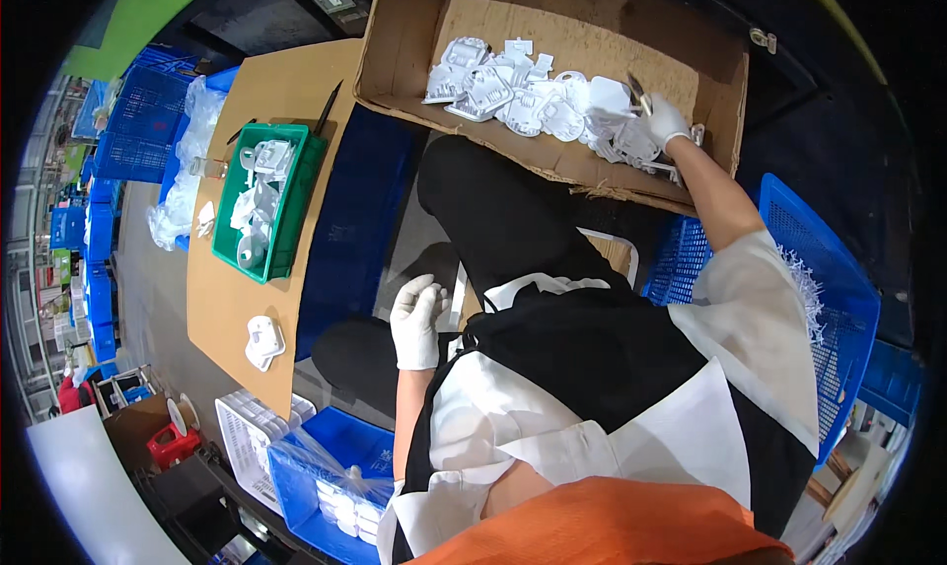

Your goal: Manually assemble and trim small plastic components at a production station.

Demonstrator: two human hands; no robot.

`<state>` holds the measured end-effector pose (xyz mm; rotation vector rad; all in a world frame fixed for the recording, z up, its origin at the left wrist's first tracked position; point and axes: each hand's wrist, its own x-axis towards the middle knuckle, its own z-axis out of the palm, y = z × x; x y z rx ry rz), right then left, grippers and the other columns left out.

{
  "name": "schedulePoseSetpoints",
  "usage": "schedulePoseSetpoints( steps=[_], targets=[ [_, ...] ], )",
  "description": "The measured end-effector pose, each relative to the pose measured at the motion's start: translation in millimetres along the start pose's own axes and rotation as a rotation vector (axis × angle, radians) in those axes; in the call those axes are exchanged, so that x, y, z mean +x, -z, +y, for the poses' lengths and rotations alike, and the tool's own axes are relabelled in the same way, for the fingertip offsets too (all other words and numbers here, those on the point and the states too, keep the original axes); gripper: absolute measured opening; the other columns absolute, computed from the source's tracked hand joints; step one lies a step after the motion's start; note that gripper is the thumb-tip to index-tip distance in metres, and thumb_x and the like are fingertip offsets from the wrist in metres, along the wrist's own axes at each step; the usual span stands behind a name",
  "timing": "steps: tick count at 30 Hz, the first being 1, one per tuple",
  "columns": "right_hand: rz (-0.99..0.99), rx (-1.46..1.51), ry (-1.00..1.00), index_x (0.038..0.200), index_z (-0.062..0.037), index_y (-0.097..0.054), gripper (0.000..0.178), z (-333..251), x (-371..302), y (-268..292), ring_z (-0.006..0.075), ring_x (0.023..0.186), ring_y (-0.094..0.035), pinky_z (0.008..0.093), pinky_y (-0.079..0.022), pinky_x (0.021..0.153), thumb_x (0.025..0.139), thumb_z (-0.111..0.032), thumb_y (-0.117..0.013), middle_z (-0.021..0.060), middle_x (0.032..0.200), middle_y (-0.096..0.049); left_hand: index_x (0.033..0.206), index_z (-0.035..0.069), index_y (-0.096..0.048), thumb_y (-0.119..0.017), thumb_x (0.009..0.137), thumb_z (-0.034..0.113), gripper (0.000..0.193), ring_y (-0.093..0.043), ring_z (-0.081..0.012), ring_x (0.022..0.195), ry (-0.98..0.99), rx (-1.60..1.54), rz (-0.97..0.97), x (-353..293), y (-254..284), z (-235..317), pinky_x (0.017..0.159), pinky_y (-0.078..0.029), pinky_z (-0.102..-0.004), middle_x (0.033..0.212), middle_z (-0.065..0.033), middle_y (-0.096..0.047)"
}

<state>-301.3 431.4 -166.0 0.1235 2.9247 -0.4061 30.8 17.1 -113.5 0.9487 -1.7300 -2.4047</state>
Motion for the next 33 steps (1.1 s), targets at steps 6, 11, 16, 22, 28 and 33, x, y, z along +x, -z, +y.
schedulePoseSetpoints(
  steps=[6, 11, 16, 22, 28, 33],
  targets=[
    [0.441, 0.132, 0.306, 0.108, -0.0077, -0.054, 0.028, -45, -53, 92, 0.0379, 0.088, -0.065, 0.0417, -0.051, 0.074, 0.086, -0.023, -0.062, 0.0194, 0.098, -0.065, 0.108, 0.002, -0.061, -0.06, 0.09, 0.008, 0.019, -0.064, -0.0128, 0.081, 0.059, -0.059, -0.003, 25, 7, -2, 0.072, -0.053, -0.0245, 0.092, -0.006, -0.064],
    [0.641, 0.048, 0.422, 0.119, -0.0066, -0.053, 0.03, -32, -152, 203, 0.0263, 0.089, -0.068, 0.0352, -0.052, 0.073, 0.091, -0.017, -0.056, 0.019, 0.096, -0.065, 0.103, 0.008, -0.062, -0.062, 0.09, 0.015, 0.014, -0.063, -0.015, 0.076, 0.144, -0.14, 0.086, 74, 31, -9, 0.068, -0.053, -0.0278, 0.089, -0.0039, -0.064],
    [0.125, -0.665, -0.422, 0.13, -0.0042, -0.049, 0.044, 79, -245, 274, 0.0384, 0.108, -0.058, 0.0447, -0.047, 0.088, 0.086, -0.005, -0.047, 0.0241, 0.115, -0.06, 0.103, 0.01, -0.061, -0.061, 0.09, 0.019, 0.017, -0.062, -0.0188, 0.078, 0.252, -0.114, 0.062, 112, 54, -48, 0.066, -0.055, -0.0313, 0.092, -0.0058, -0.063],
    [0.299, -0.201, 0.113, 0.121, -0.0074, -0.053, 0.036, 3, -232, 217, 0.0382, 0.103, -0.059, 0.0432, -0.048, 0.087, 0.085, -0.006, -0.053, 0.0211, 0.109, -0.061, 0.107, 0.009, -0.06, -0.061, 0.09, 0.02, 0.021, -0.062, -0.0208, 0.08, 0.334, -0.034, 0.048, 107, 50, -52, 0.065, -0.054, -0.0312, 0.093, -0.008, -0.062],
    [-0.257, -0.151, 0.208, 0.104, -0.0129, -0.066, 0.038, -40, -78, 60, 0.0332, 0.09, -0.066, 0.0411, -0.05, 0.074, 0.085, -0.044, -0.057, 0.0169, 0.099, -0.067, 0.104, 0.004, -0.061, -0.061, 0.09, 0.015, 0.019, -0.061, -0.0152, 0.071, 0.208, 0.051, 0.032, 93, 35, -49, 0.058, -0.051, -0.0267, 0.088, -0.006, -0.063],
    [-0.457, -0.537, 0.179, 0.122, -0.0115, -0.06, 0.047, -39, -90, 49, 0.0321, 0.116, -0.057, 0.0418, -0.045, 0.093, 0.085, -0.04, -0.054, 0.0156, 0.126, -0.058, 0.098, 0.003, -0.065, -0.063, 0.088, 0.015, 0.016, -0.059, -0.0118, 0.069, -0.018, 0.217, 0.08, 72, 52, -53, 0.06, -0.049, -0.0266, 0.083, -0.0049, -0.064]
  ],
)
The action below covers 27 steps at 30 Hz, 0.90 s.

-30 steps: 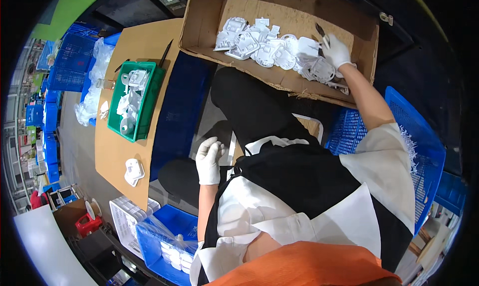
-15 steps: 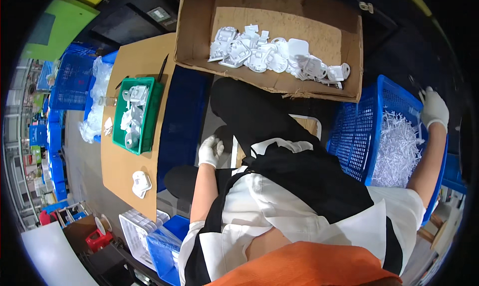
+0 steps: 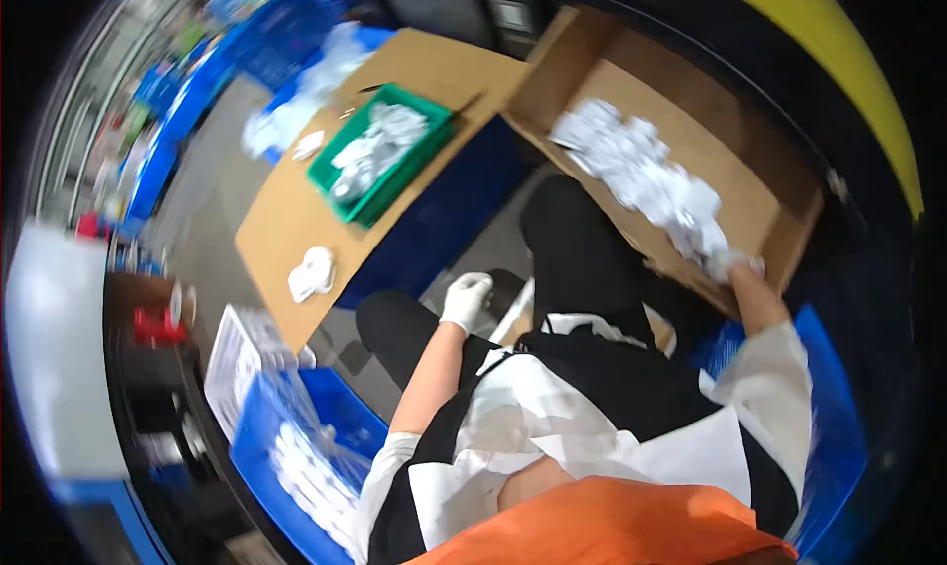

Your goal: Manually assemble and trim small plastic components at a production station.

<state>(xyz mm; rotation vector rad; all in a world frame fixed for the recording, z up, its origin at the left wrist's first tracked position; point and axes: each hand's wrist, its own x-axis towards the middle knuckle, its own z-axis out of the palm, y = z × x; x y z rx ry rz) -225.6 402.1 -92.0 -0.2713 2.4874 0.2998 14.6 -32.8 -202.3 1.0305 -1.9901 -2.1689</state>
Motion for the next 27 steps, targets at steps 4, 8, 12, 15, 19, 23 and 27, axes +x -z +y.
schedulePoseSetpoints(
  steps=[4, 8, 12, 15, 19, 23, 27],
  targets=[
    [0.12, -0.026, 0.123, 0.104, -0.0076, -0.062, 0.036, 27, 60, -53, 0.0403, 0.101, -0.06, 0.0453, -0.048, 0.088, 0.08, -0.035, -0.061, 0.0222, 0.108, -0.064, 0.098, 0.003, -0.064, -0.062, 0.089, 0.016, 0.016, -0.058, -0.0103, 0.069, 0.067, -0.049, 0.061, -15, 14, 4, 0.059, -0.047, -0.0247, 0.082, -0.0034, -0.063],
    [0.223, 0.007, 0.093, 0.103, -0.0094, -0.063, 0.032, 13, 58, -46, 0.0394, 0.099, -0.061, 0.0466, -0.048, 0.087, 0.077, -0.029, -0.063, 0.0222, 0.104, -0.065, 0.1, 0.006, -0.063, -0.062, 0.089, 0.017, 0.016, -0.057, -0.0093, 0.072, 0.11, -0.134, 0.088, -22, 23, 0, 0.06, -0.047, -0.0229, 0.083, -0.0012, -0.062],
    [0.424, 0.148, 0.04, 0.11, -0.0088, -0.06, 0.03, 27, 82, -41, 0.0424, 0.097, -0.06, 0.0479, -0.047, 0.084, 0.084, -0.023, -0.055, 0.0245, 0.105, -0.063, 0.103, 0.008, -0.062, -0.061, 0.09, 0.019, 0.017, -0.058, -0.0099, 0.077, 0.158, -0.218, 0.066, -28, 18, 21, 0.065, -0.049, -0.023, 0.089, -0.0014, -0.061],
    [0.785, 0.439, -0.066, 0.104, -0.0065, -0.056, 0.026, 22, 54, 6, 0.0429, 0.094, -0.061, 0.0496, -0.047, 0.082, 0.082, -0.021, -0.056, 0.0254, 0.1, -0.064, 0.109, 0.007, -0.06, -0.061, 0.091, 0.021, 0.022, -0.061, -0.013, 0.083, 0.104, -0.354, -0.002, -33, 18, 34, 0.073, -0.053, -0.0283, 0.096, -0.0036, -0.062],
    [0.922, 0.637, 0.166, 0.126, -0.0034, -0.049, 0.051, -16, 7, 85, 0.04, 0.108, -0.057, 0.0413, -0.045, 0.091, 0.078, -0.017, -0.056, 0.0261, 0.115, -0.06, 0.115, 0.007, -0.057, -0.062, 0.091, 0.024, 0.03, -0.06, -0.0152, 0.088, 0.013, -0.385, -0.145, -51, 9, 77, 0.077, -0.052, -0.0303, 0.099, -0.004, -0.061],
    [0.485, 1.108, 0.886, 0.096, 0.001, -0.054, 0.024, -136, -81, 145, 0.01, 0.077, -0.045, 0.0255, -0.041, 0.072, 0.079, -0.015, -0.059, -0.0002, 0.084, -0.049, 0.134, 0.004, -0.042, -0.059, 0.091, 0.041, 0.06, -0.055, -0.0251, 0.113, -0.226, -0.527, -0.498, -74, -18, 139, 0.095, -0.047, -0.0419, 0.125, -0.0128, -0.055],
    [-0.011, 0.938, 0.927, 0.085, -0.0063, -0.052, 0.022, -212, -133, 171, 0.0069, 0.064, -0.044, 0.0233, -0.038, 0.054, 0.078, -0.025, -0.061, 0.0002, 0.074, -0.048, 0.144, 0.005, -0.03, -0.069, 0.081, 0.047, 0.085, -0.047, -0.0353, 0.125, -0.212, -0.888, -0.884, -90, -52, 174, 0.102, -0.04, -0.0545, 0.136, -0.0183, -0.047]
  ],
)
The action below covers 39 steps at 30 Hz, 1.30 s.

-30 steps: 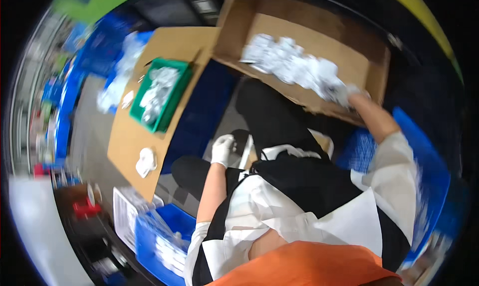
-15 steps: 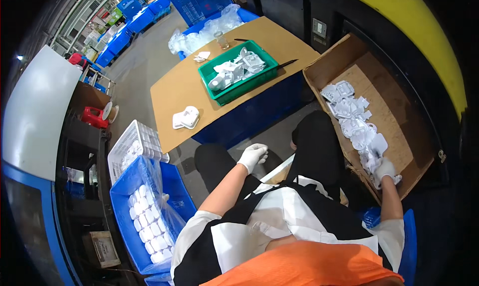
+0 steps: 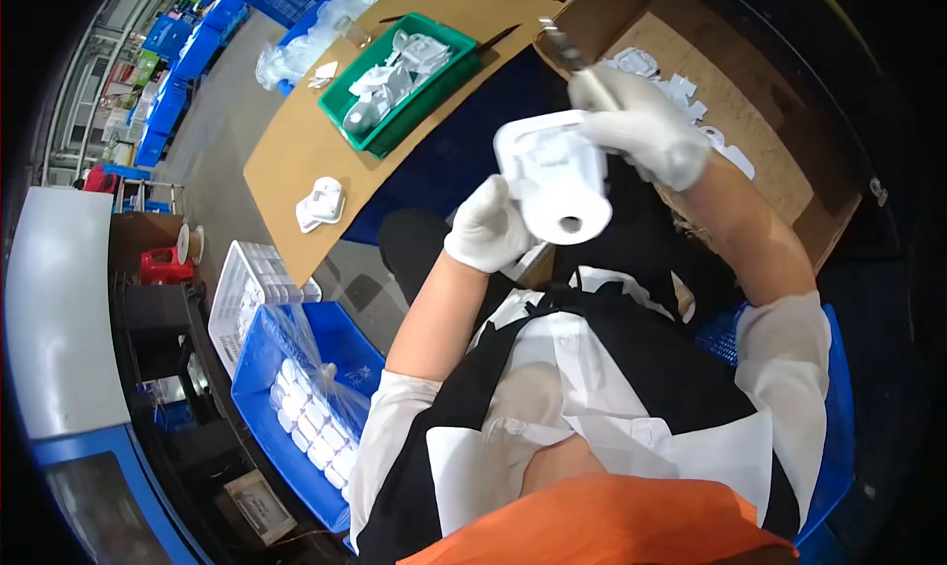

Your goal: Manually assemble and trim small plastic components at a production station.

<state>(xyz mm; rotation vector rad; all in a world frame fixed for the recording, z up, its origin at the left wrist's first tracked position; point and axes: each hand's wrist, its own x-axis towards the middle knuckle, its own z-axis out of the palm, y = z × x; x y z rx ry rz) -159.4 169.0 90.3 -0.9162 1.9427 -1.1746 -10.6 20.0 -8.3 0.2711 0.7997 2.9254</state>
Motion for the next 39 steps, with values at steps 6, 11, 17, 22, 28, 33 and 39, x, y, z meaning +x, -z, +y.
schedulePoseSetpoints(
  steps=[6, 11, 17, 22, 28, 33, 39],
  targets=[
    [0.038, 0.047, 0.312, 0.097, -0.0018, -0.055, 0.023, 5, 31, -40, 0.0106, 0.074, -0.055, 0.0257, -0.047, 0.068, 0.079, -0.015, -0.061, 0.0038, 0.082, -0.055, 0.142, 0.003, -0.031, -0.071, 0.076, 0.053, 0.092, -0.052, -0.0467, 0.115, -0.146, -0.002, 0.102, -12, -27, 8, 0.089, -0.049, -0.06, 0.132, -0.0268, -0.047],
    [0.177, -0.324, 0.543, 0.115, -0.0024, -0.056, 0.042, 10, 16, -34, 0.022, 0.095, -0.059, 0.032, -0.046, 0.084, 0.078, -0.018, -0.067, 0.0101, 0.103, -0.06, 0.137, 0.001, -0.038, -0.07, 0.078, 0.053, 0.085, -0.061, -0.033, 0.105, -0.404, 0.21, 0.218, -39, -28, 24, 0.083, -0.056, -0.047, 0.122, -0.0218, -0.054],
    [0.014, -0.615, 0.53, 0.113, -0.0034, -0.059, 0.045, 2, -34, -33, 0.034, 0.091, -0.057, 0.0386, -0.046, 0.08, 0.07, -0.007, -0.07, 0.0161, 0.1, -0.059, 0.14, 0.001, -0.035, -0.072, 0.076, 0.052, 0.09, -0.061, -0.0288, 0.104, -0.502, 0.352, 0.289, -43, -33, 34, 0.084, -0.056, -0.0441, 0.124, -0.0211, -0.053],
    [-0.021, -0.781, 0.572, 0.113, -0.0045, -0.06, 0.044, -2, -37, -30, 0.033, 0.086, -0.058, 0.04, -0.046, 0.074, 0.072, -0.014, -0.072, 0.0154, 0.095, -0.06, 0.142, 0.001, -0.033, -0.077, 0.071, 0.051, 0.097, -0.061, -0.0236, 0.106, -0.522, 0.533, 0.346, -36, -39, 35, 0.086, -0.056, -0.0381, 0.126, -0.0189, -0.051],
    [-0.099, -0.878, 0.567, 0.109, -0.006, -0.063, 0.038, -13, -32, -35, 0.0288, 0.078, -0.059, 0.0395, -0.047, 0.068, 0.074, -0.017, -0.071, 0.0099, 0.084, -0.059, 0.142, 0.001, -0.034, -0.081, 0.062, 0.048, 0.104, -0.058, -0.0174, 0.101, -0.491, 0.623, 0.438, -32, -47, 32, 0.086, -0.054, -0.0328, 0.122, -0.0137, -0.051],
    [-0.124, -0.941, 0.568, 0.106, -0.0063, -0.064, 0.034, -17, -29, -41, 0.0274, 0.077, -0.06, 0.0381, -0.049, 0.067, 0.075, -0.017, -0.07, 0.0102, 0.082, -0.059, 0.143, -0.001, -0.033, -0.077, 0.061, 0.039, 0.1, -0.056, -0.0165, 0.101, -0.496, 0.713, 0.472, -36, -48, 32, 0.088, -0.052, -0.0318, 0.123, -0.0128, -0.051],
    [-0.121, -1.009, 0.577, 0.104, -0.0062, -0.064, 0.031, -19, -30, -46, 0.0271, 0.078, -0.061, 0.0374, -0.05, 0.067, 0.076, -0.017, -0.069, 0.0104, 0.081, -0.059, 0.138, -0.006, -0.034, -0.077, 0.073, 0.046, 0.095, -0.055, -0.0256, 0.11, -0.575, 0.773, 0.355, -43, -35, 31, 0.086, -0.055, -0.0385, 0.13, -0.0247, -0.046]
  ],
)
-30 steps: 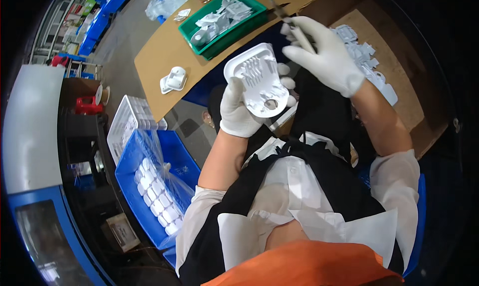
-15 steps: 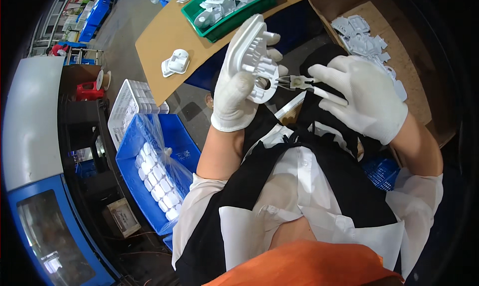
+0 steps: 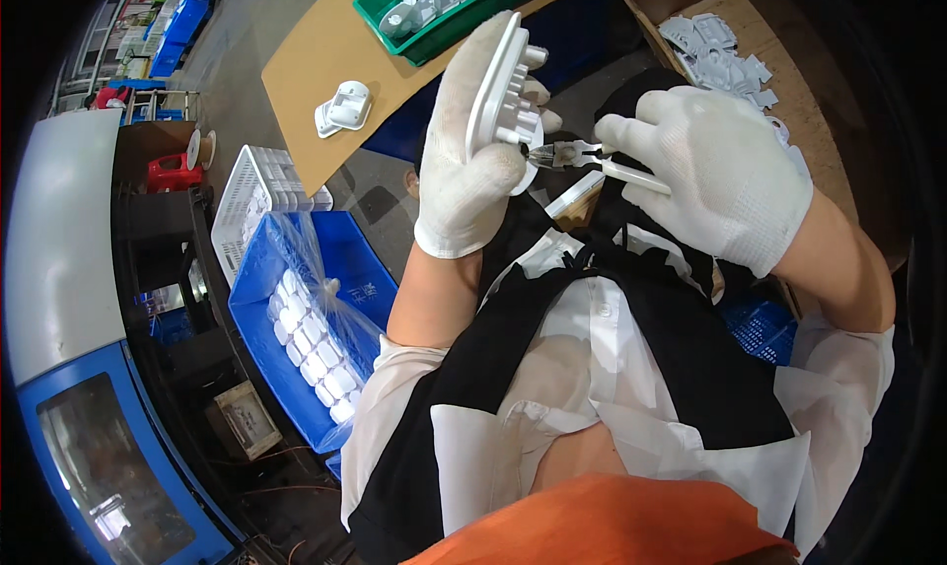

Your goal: Manually assemble and trim small plastic components at a production station.

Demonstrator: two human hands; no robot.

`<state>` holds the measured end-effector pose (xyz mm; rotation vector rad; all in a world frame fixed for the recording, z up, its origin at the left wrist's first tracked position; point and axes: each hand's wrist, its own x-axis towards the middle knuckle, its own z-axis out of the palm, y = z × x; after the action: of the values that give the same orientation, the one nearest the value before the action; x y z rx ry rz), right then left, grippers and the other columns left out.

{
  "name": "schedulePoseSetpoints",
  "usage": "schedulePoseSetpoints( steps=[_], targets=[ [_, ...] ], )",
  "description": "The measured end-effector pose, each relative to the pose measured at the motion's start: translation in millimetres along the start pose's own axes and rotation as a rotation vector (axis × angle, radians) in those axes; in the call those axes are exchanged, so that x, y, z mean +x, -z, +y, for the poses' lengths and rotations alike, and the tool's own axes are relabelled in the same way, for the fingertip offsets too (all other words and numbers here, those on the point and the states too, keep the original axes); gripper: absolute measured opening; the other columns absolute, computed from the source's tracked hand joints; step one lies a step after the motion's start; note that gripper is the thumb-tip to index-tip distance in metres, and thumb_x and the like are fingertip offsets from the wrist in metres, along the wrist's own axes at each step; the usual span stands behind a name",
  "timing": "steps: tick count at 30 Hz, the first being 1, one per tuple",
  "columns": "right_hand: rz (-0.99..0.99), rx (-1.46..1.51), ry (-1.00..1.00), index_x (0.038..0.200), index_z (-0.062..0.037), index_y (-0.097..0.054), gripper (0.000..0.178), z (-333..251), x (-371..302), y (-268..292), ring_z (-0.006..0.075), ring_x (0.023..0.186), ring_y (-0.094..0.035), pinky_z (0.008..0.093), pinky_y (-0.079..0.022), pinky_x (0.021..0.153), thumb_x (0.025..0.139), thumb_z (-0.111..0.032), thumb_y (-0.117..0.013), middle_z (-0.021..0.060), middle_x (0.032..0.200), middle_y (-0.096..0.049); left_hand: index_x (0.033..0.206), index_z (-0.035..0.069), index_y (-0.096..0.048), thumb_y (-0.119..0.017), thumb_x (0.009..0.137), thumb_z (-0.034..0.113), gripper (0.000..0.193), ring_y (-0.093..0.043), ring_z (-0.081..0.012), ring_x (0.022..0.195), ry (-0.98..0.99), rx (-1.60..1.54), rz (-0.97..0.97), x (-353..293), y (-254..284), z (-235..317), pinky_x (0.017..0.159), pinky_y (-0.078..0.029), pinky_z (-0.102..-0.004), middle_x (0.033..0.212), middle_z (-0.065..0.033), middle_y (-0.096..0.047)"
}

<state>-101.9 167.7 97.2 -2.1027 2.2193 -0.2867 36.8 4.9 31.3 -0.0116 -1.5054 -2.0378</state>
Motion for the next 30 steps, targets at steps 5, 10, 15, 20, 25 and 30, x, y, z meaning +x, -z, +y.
schedulePoseSetpoints(
  steps=[5, 10, 15, 20, 25, 30],
  targets=[
    [-0.065, -0.071, -0.035, 0.104, -0.006, -0.063, 0.03, -6, 3, -3, 0.0278, 0.08, -0.061, 0.0385, -0.05, 0.068, 0.077, -0.019, -0.068, 0.0106, 0.082, -0.059, 0.14, 0.0, -0.039, -0.064, 0.057, 0.022, 0.09, -0.055, -0.0174, 0.098, 0.097, 0.058, 0.12, 0, -10, 0, 0.086, -0.049, -0.0306, 0.12, -0.0122, -0.053],
    [-0.157, -0.082, -0.037, 0.102, -0.005, -0.062, 0.026, -5, 7, -7, 0.0286, 0.081, -0.061, 0.0392, -0.051, 0.068, 0.081, -0.019, -0.063, 0.0114, 0.082, -0.059, 0.138, -0.001, -0.043, -0.063, 0.056, 0.021, 0.087, -0.054, -0.0173, 0.095, 0.086, 0.147, 0.107, 3, -9, 0, 0.084, -0.048, -0.0302, 0.117, -0.0116, -0.054],
    [-0.218, -0.04, -0.024, 0.101, -0.0041, -0.062, 0.023, 0, 13, -9, 0.0298, 0.077, -0.062, 0.0393, -0.052, 0.068, 0.083, -0.019, -0.061, 0.0127, 0.079, -0.06, 0.137, -0.002, -0.044, -0.061, 0.057, 0.02, 0.084, -0.054, -0.0165, 0.092, 0.089, 0.07, 0.101, 3, -5, -6, 0.085, -0.046, -0.0287, 0.116, -0.0111, -0.055],
    [-0.27, -0.009, -0.027, 0.101, -0.0031, -0.063, 0.023, 4, 16, -14, 0.0313, 0.075, -0.063, 0.0401, -0.052, 0.067, 0.082, -0.016, -0.061, 0.014, 0.077, -0.061, 0.137, -0.002, -0.044, -0.065, 0.059, 0.022, 0.084, -0.054, -0.016, 0.092, 0.135, 0.116, 0.1, 3, -5, -6, 0.086, -0.046, -0.0283, 0.116, -0.0106, -0.055],
    [-0.258, 0.01, -0.008, 0.1, -0.0017, -0.066, 0.026, 9, 22, -17, 0.0315, 0.075, -0.065, 0.0407, -0.053, 0.067, 0.076, -0.006, -0.057, 0.0159, 0.076, -0.064, 0.137, -0.002, -0.044, -0.065, 0.06, 0.021, 0.083, -0.053, -0.0153, 0.092, 0.148, 0.069, 0.076, 5, -2, -9, 0.086, -0.045, -0.028, 0.117, -0.0102, -0.055],
    [-0.355, -0.006, -0.045, 0.097, -0.0011, -0.067, 0.027, 13, 33, -17, 0.0321, 0.077, -0.066, 0.0411, -0.053, 0.068, 0.072, -0.004, -0.056, 0.0171, 0.075, -0.065, 0.138, -0.001, -0.042, -0.063, 0.062, 0.019, 0.081, -0.053, -0.0149, 0.092, 0.207, 0.099, 0.095, 10, -1, -14, 0.086, -0.045, -0.0274, 0.117, -0.0097, -0.054]
  ],
)
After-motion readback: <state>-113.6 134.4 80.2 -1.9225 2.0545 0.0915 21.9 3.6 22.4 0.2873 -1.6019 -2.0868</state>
